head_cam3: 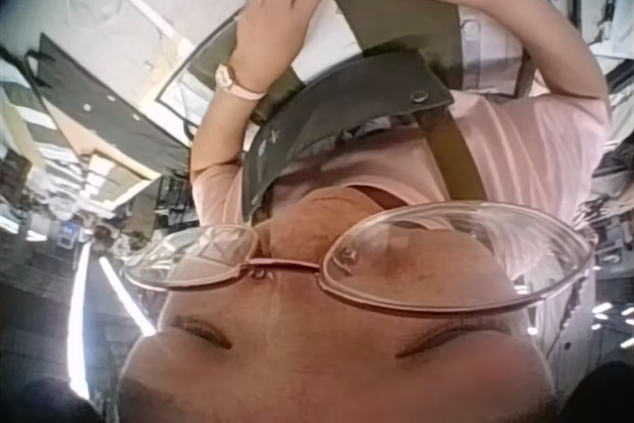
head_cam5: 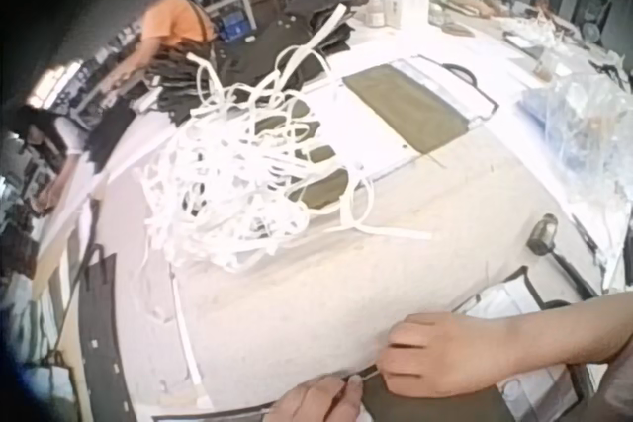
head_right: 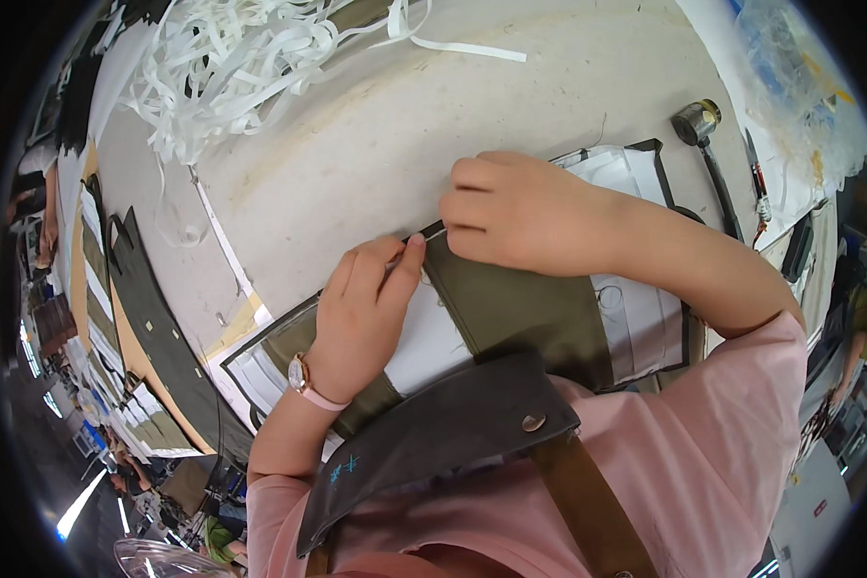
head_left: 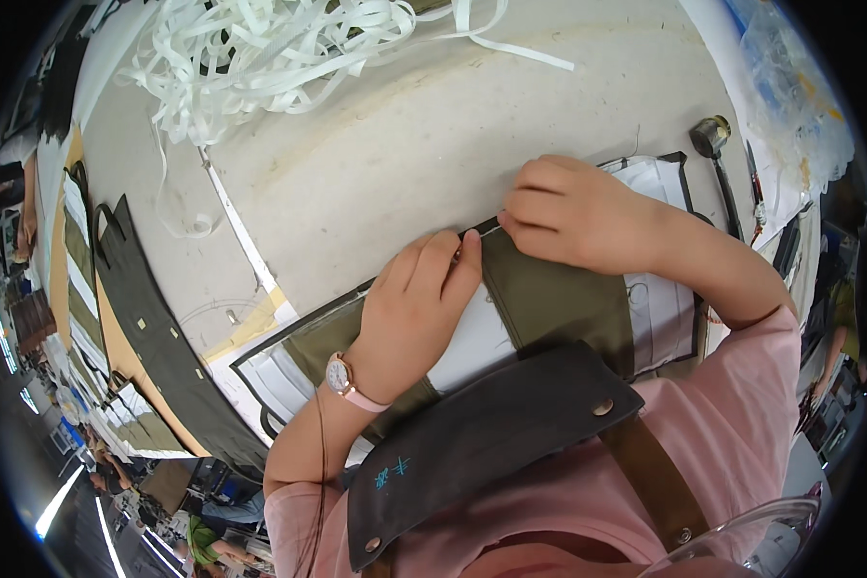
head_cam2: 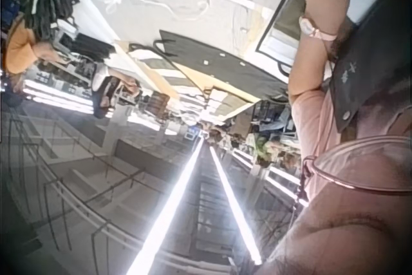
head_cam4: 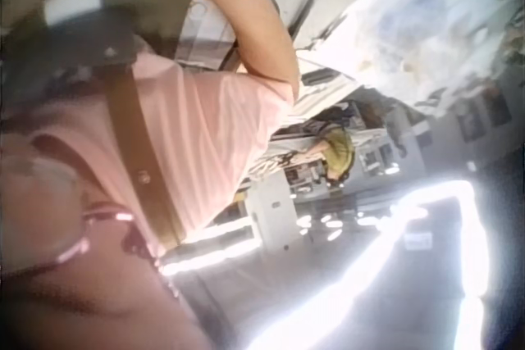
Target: The person assembles green and white striped bags by threading white straps through metal grommets and securing them with metal fasteners using a hammer. The person repeats this process for multiple bags on a workbench in a factory setting.
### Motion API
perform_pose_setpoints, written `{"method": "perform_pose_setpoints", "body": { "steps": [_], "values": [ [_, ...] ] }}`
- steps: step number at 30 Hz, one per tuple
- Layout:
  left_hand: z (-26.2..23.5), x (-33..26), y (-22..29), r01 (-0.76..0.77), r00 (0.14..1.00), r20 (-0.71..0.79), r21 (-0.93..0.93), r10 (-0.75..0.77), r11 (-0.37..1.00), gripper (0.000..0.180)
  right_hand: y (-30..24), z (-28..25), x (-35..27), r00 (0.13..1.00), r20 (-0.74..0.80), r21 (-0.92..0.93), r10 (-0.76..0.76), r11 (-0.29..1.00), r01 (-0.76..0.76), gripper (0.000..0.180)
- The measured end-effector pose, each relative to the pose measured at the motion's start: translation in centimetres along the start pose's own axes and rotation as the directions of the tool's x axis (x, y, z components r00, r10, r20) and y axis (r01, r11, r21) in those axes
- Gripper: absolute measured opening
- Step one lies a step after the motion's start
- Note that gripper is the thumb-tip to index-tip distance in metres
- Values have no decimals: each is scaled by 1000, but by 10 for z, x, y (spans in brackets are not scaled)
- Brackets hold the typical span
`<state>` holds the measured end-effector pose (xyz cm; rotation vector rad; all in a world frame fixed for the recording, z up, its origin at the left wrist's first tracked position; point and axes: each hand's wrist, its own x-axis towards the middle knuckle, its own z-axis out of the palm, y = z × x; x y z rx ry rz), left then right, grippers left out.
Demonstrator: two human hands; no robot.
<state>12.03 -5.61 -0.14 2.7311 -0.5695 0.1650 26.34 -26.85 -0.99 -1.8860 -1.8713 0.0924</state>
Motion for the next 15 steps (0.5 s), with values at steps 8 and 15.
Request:
{"method": "perform_pose_setpoints", "body": {
  "steps": [8,15],
  "values": [
    [-3,7,4,6,999,45,61,-9,998,35,-11,3,-12,995,-97,-215,17,976,-38,16],
    [14,6,28,47,997,-64,115,-40,992,37,-4,-11,-13,940,-38,44,340,940,-339,23]
  ]
}}
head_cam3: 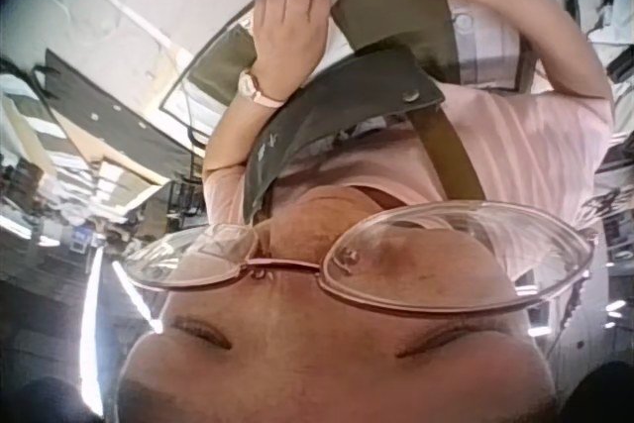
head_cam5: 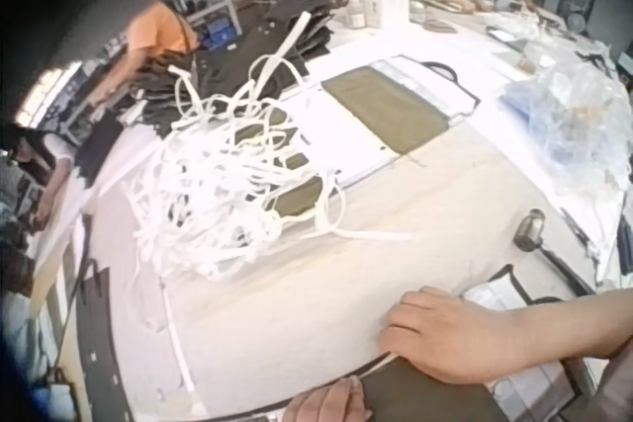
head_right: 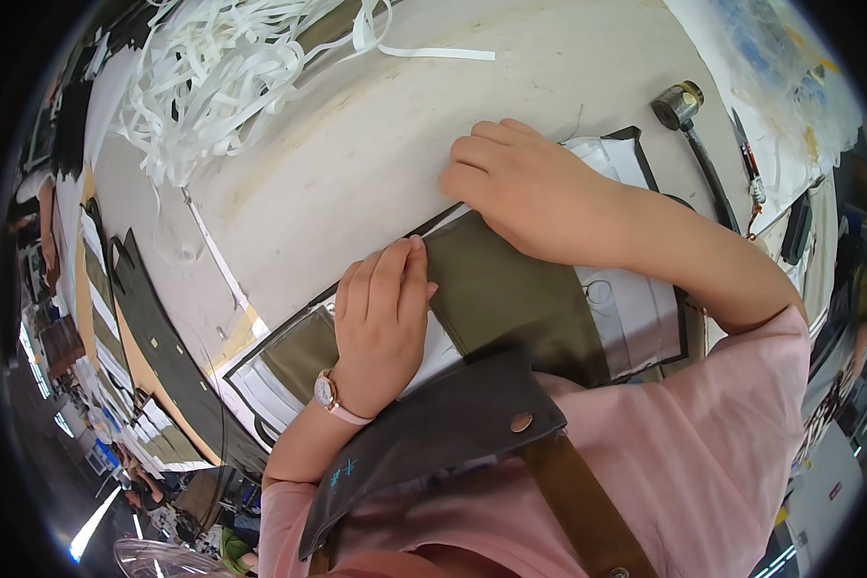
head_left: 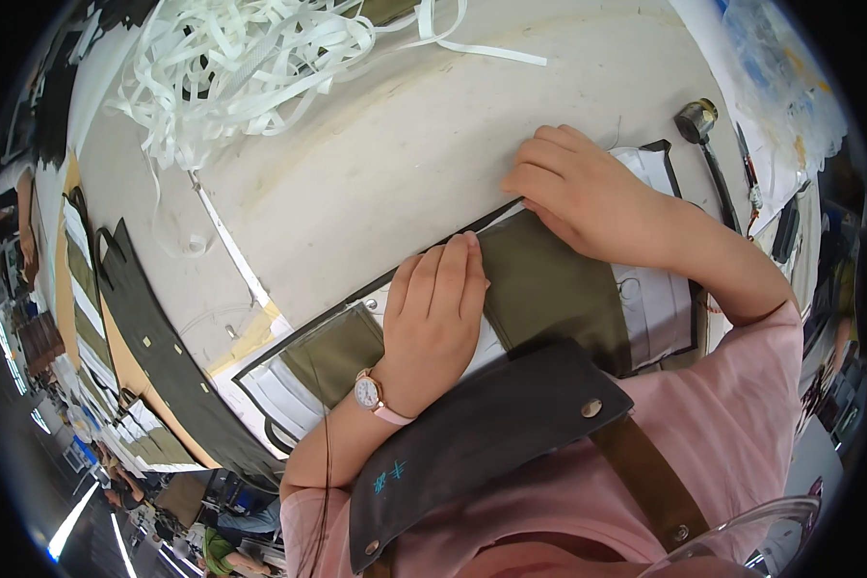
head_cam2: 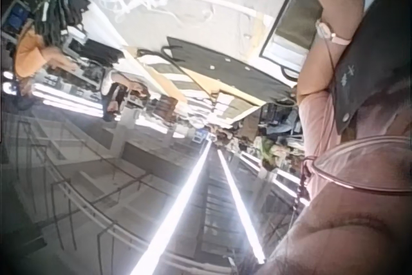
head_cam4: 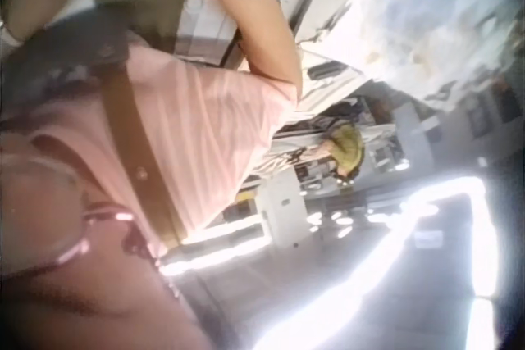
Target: The person assembles green and white striped bags by threading white straps through metal grommets and securing them with metal fasteners using a hammer. The person repeats this process for multiple bags on a workbench in a factory setting.
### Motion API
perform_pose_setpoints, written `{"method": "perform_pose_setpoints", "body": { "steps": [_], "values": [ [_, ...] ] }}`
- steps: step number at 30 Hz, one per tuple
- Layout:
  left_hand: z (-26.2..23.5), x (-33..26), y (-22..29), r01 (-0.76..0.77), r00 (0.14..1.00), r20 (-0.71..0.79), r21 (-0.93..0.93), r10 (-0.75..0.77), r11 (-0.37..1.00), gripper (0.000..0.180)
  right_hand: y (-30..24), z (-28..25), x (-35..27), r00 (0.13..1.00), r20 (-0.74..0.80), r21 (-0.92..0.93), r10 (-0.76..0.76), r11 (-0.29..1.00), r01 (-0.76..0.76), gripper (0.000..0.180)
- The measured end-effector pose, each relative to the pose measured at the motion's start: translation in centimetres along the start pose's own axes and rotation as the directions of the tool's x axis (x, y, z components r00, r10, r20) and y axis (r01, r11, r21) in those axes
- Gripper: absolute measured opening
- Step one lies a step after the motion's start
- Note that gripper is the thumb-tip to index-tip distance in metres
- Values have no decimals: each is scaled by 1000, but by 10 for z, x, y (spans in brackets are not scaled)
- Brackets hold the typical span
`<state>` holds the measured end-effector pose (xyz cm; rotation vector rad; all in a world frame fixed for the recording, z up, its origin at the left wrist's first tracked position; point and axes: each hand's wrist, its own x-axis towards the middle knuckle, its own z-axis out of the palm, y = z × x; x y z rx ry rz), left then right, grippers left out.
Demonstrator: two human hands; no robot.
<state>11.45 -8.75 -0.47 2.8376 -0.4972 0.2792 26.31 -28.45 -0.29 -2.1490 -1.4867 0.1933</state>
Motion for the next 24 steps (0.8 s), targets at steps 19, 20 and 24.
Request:
{"method": "perform_pose_setpoints", "body": {
  "steps": [19,20,24],
  "values": [
    [3,9,4,-37,999,7,110,36,993,35,4,4,-15,921,-54,-396,-385,855,334,11],
    [3,9,6,-16,1000,3,101,16,995,37,5,5,-16,921,-72,-393,-382,860,326,10],
    [6,16,20,33,999,13,30,-34,999,43,0,10,-15,939,-96,-337,-330,898,282,10]
  ]
}}
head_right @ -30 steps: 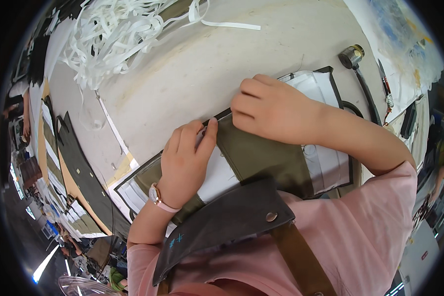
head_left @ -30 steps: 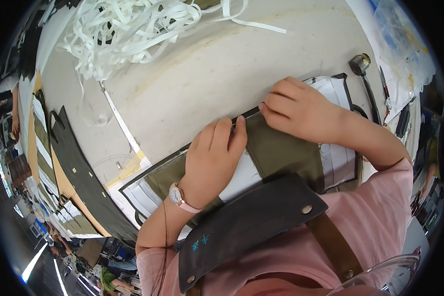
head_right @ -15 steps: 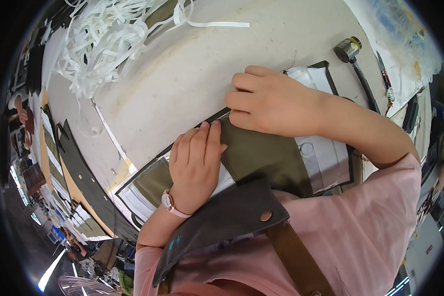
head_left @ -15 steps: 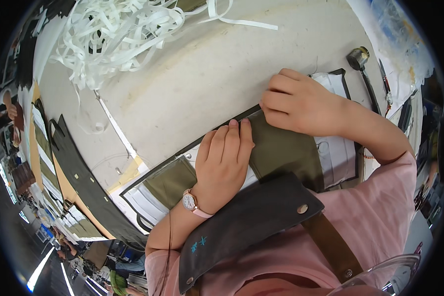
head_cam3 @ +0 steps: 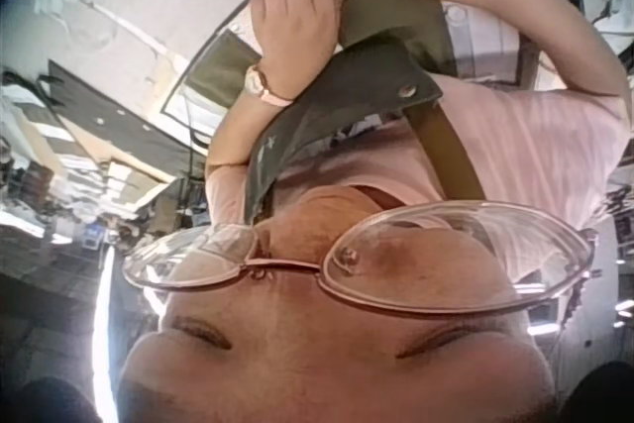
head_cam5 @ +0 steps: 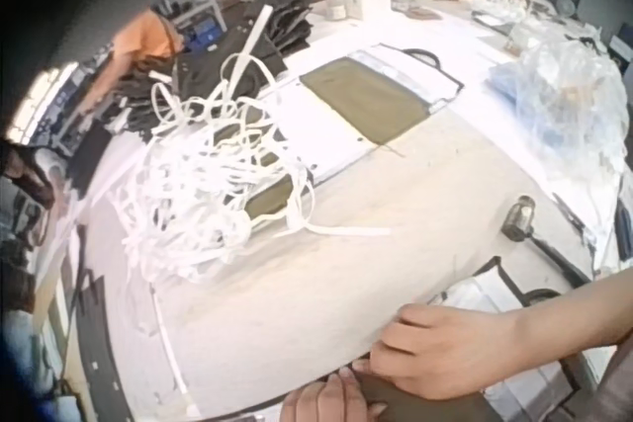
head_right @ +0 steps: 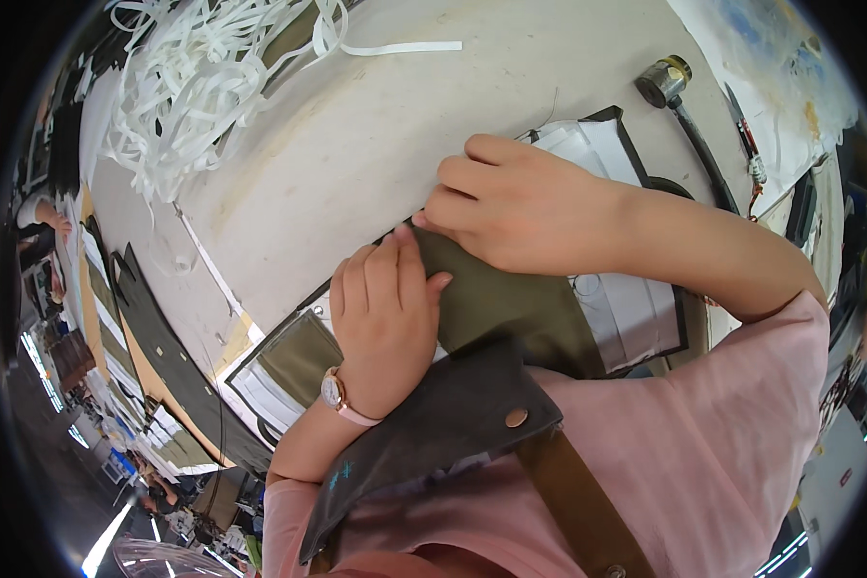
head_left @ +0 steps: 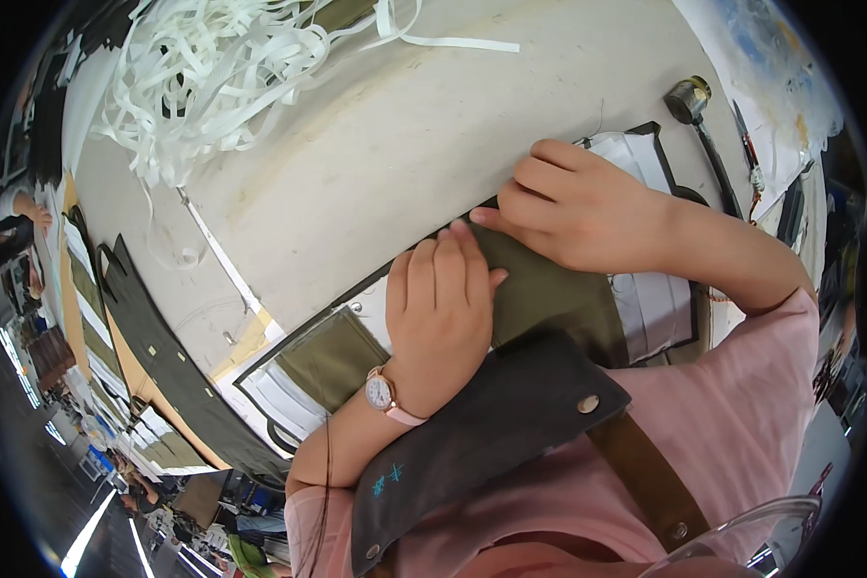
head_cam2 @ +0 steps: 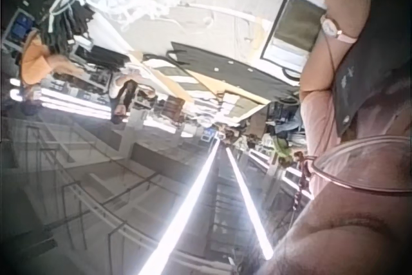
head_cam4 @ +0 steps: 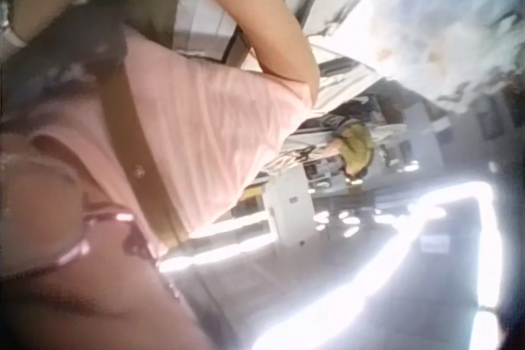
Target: The person assembles green and white striped bags by threading white straps through metal grommets and securing them with metal fasteners using a hammer. The person repeats this process for multiple bags on a workbench in a factory setting.
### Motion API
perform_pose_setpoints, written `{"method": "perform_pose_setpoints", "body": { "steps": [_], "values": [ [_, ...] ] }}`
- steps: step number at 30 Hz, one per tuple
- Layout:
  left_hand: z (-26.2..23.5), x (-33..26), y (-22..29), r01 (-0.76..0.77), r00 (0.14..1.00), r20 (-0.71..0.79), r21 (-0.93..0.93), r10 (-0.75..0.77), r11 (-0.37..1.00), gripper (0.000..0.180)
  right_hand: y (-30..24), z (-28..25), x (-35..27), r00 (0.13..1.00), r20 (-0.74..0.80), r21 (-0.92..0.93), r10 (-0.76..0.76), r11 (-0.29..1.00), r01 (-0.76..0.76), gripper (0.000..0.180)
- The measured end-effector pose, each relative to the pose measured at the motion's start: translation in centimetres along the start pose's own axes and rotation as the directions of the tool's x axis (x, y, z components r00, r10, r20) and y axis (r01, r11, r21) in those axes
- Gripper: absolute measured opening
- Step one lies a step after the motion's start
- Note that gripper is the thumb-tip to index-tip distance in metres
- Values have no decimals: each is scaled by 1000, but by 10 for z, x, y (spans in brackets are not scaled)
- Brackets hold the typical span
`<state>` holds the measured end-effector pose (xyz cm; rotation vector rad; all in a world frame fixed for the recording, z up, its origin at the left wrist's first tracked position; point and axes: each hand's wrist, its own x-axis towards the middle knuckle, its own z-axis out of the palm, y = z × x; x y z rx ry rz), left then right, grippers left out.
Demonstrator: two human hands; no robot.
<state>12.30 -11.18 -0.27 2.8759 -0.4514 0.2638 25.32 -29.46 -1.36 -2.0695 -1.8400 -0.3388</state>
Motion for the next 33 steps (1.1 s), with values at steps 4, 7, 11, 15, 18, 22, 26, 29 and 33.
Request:
{"method": "perform_pose_setpoints", "body": {
  "steps": [4,7,11,15,18,22,26,29,33],
  "values": [
    [4,-3,-7,-52,999,-16,-55,52,997,49,8,-13,-2,973,116,172,198,961,-216,7],
    [4,-2,-6,-49,999,-4,-32,49,998,50,18,-22,-6,903,217,330,371,842,-426,22],
    [0,3,-4,-55,998,36,11,55,998,51,22,-20,-2,895,256,344,364,831,-436,18],
    [-8,19,8,-23,993,116,67,15,997,50,21,-19,-1,905,252,319,343,854,-412,20],
    [-8,21,8,-11,991,136,83,-1,996,49,24,-21,-8,942,230,329,246,891,-313,20],
    [-3,16,3,-64,996,69,83,58,994,48,22,-21,-14,991,127,87,43,995,-55,15],
    [7,2,-5,-32,999,-14,-40,31,999,55,17,-26,-18,988,156,-37,10,999,-4,14],
    [2,5,-4,-22,999,42,-19,23,1000,53,20,-26,-21,991,134,-33,3,999,1,14],
    [-2,9,-2,-22,998,63,-8,23,1000,51,21,-21,-20,995,89,65,49,996,-55,15]
  ]
}}
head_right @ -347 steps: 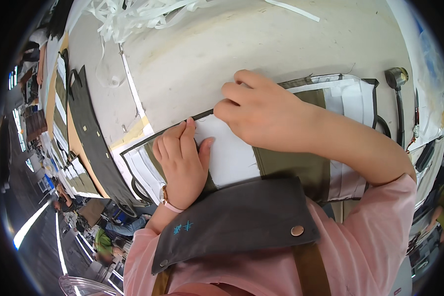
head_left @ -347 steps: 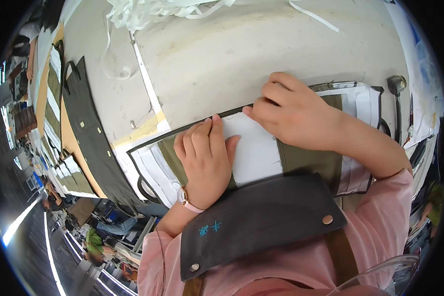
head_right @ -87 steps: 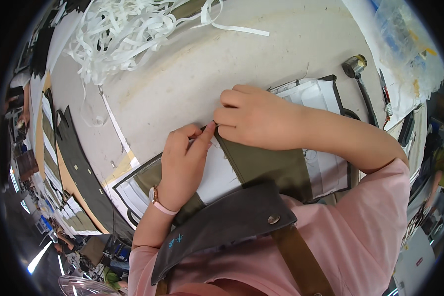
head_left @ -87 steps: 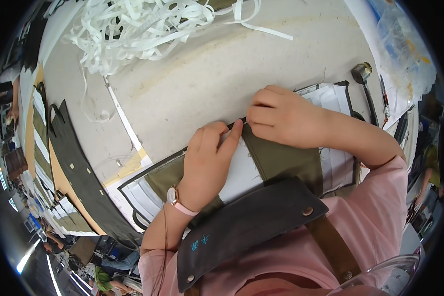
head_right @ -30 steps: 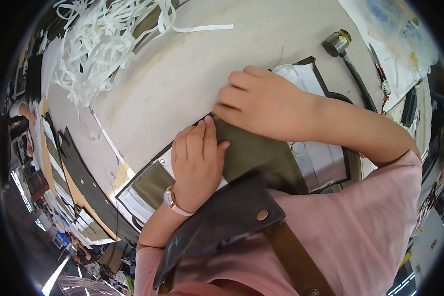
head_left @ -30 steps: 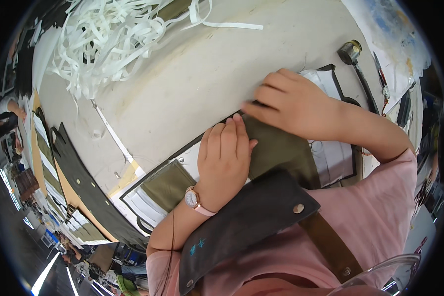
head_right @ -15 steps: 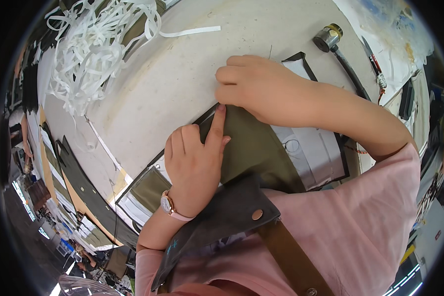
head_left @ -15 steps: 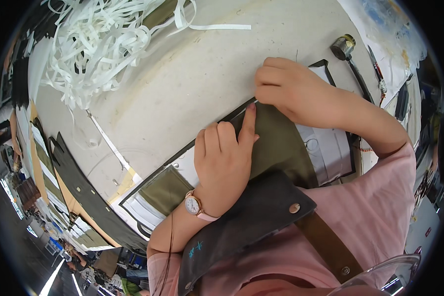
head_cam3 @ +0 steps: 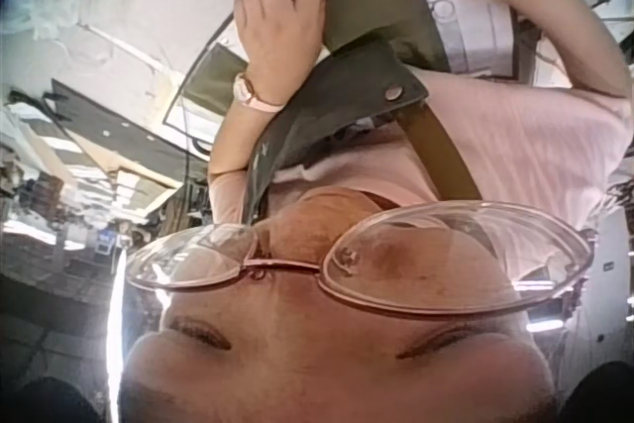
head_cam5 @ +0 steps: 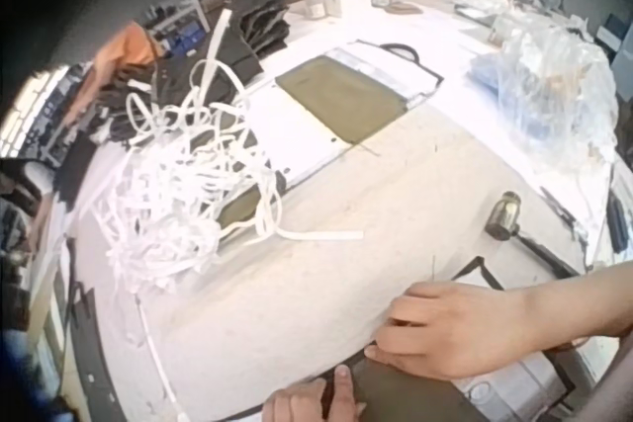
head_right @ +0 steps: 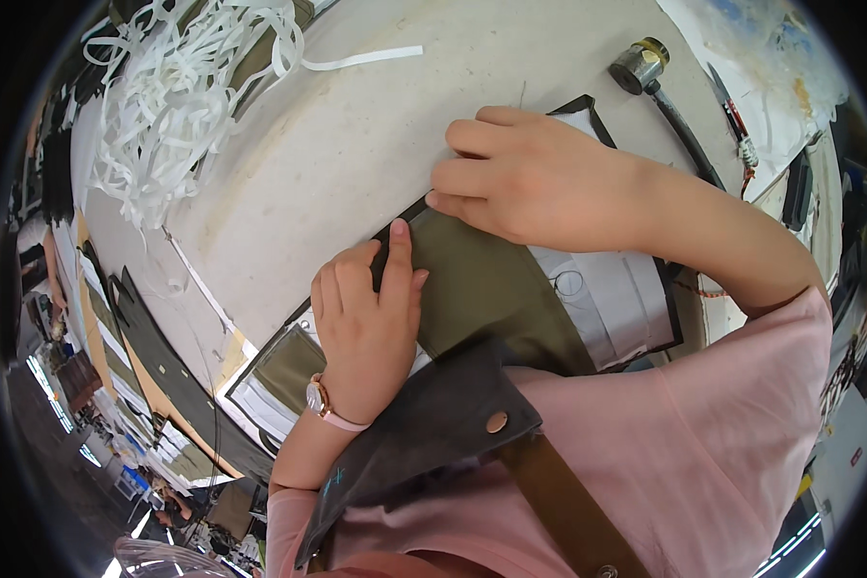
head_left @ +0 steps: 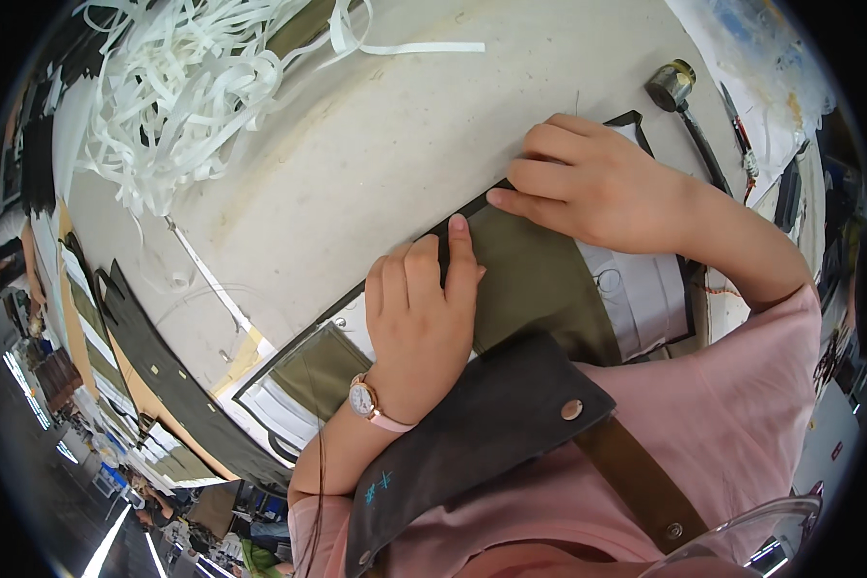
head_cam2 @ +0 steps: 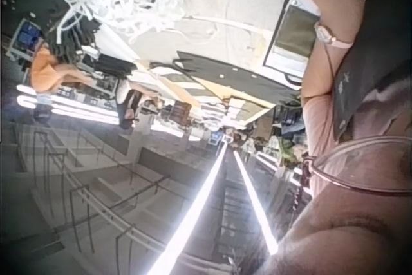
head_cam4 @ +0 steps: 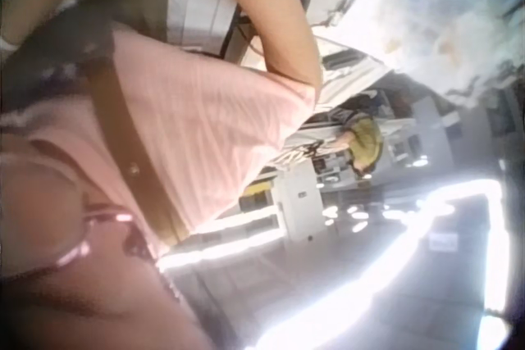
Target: The person assembles green and white striped bags by threading white straps through metal grommets and securing them with metal fasteners using a hammer. The person repeats this process for multiple bags on a workbench in a factory setting.
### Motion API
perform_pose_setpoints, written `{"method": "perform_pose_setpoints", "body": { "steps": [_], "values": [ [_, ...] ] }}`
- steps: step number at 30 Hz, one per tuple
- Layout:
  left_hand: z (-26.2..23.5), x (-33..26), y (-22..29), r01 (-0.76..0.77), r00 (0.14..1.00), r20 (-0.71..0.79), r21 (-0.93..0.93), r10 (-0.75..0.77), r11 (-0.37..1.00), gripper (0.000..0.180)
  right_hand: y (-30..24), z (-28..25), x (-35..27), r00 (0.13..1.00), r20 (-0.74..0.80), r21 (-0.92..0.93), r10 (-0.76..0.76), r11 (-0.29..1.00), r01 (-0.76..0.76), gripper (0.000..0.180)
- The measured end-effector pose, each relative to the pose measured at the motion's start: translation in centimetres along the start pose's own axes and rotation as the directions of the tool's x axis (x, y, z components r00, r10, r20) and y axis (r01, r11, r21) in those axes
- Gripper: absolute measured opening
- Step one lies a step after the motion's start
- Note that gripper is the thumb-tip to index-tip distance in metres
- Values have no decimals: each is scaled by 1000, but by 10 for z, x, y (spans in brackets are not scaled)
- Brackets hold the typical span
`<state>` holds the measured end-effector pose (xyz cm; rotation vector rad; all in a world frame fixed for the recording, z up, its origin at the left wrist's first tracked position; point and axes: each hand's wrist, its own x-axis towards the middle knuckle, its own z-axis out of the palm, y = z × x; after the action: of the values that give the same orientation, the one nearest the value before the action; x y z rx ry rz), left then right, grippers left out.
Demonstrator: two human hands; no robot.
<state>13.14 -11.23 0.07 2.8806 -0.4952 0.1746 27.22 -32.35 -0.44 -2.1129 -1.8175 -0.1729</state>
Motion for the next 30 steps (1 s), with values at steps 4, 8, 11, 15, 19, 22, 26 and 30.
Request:
{"method": "perform_pose_setpoints", "body": {
  "steps": [4,8,11,15,19,22,26,30],
  "values": [
    [12,10,11,11,999,-51,-80,-15,997,51,-6,-5,10,997,35,134,75,988,-79,17],
    [15,7,3,-25,998,-64,-145,16,989,52,-2,-10,3,924,143,321,354,867,-381,25],
    [15,10,4,-31,998,-59,-137,23,990,54,3,-18,7,862,194,332,469,795,-508,15],
    [16,23,5,-27,1000,-15,-124,26,992,55,7,-17,13,872,265,301,411,824,-479,9],
    [13,28,2,-26,999,40,-156,33,987,58,10,-12,21,832,352,266,429,807,-528,11],
    [11,29,5,-5,998,58,-143,13,990,60,7,-3,11,903,156,306,401,849,-430,14],
    [12,27,5,-4,999,37,-158,10,987,60,16,1,0,990,12,212,137,968,-137,18],
    [15,19,-6,-23,1000,-23,-265,17,964,55,15,-10,-4,998,50,63,-38,997,35,23]
  ]
}}
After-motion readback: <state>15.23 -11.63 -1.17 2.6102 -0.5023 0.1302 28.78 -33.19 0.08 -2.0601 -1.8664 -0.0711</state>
